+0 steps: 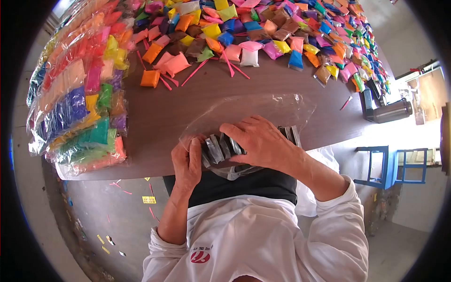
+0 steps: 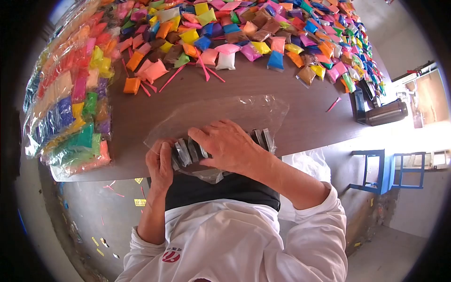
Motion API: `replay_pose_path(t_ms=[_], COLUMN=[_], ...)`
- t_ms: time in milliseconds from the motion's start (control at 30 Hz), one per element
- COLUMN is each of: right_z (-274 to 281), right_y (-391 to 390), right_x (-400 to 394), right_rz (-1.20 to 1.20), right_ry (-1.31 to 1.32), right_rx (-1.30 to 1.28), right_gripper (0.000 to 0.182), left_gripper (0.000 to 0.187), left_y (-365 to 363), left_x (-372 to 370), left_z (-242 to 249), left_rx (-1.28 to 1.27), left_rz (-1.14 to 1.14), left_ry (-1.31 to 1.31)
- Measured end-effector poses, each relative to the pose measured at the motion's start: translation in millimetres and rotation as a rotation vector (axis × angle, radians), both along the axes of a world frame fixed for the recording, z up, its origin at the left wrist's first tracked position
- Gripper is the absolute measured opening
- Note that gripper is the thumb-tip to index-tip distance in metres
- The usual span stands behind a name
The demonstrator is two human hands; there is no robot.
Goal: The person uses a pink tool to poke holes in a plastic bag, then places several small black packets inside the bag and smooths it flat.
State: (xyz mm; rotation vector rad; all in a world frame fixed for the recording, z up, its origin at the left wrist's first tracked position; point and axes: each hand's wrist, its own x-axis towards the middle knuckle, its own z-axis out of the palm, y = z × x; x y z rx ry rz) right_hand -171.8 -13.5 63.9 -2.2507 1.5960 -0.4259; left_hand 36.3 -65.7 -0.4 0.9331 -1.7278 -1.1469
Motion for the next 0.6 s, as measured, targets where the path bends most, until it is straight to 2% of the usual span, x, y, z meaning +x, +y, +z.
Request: replay_pose_path(t_ms=[267, 600], right_z=[9, -2], right_y=[3, -14], right_x=[2, 17], right_rz=[-0.064, 0.104], right_ry=[-0.065, -0.081], right_rx=[-0.037, 0.144], right_gripper=[0.072, 0.069], left_gripper=[0.035, 0.034], left_y=[0, 0], left_x=[0, 1], left_z=[1, 0], left_rx=[-0.038, -0.017], left_rz=[0.003, -0.023], left_ry=[-0.023, 0.028])
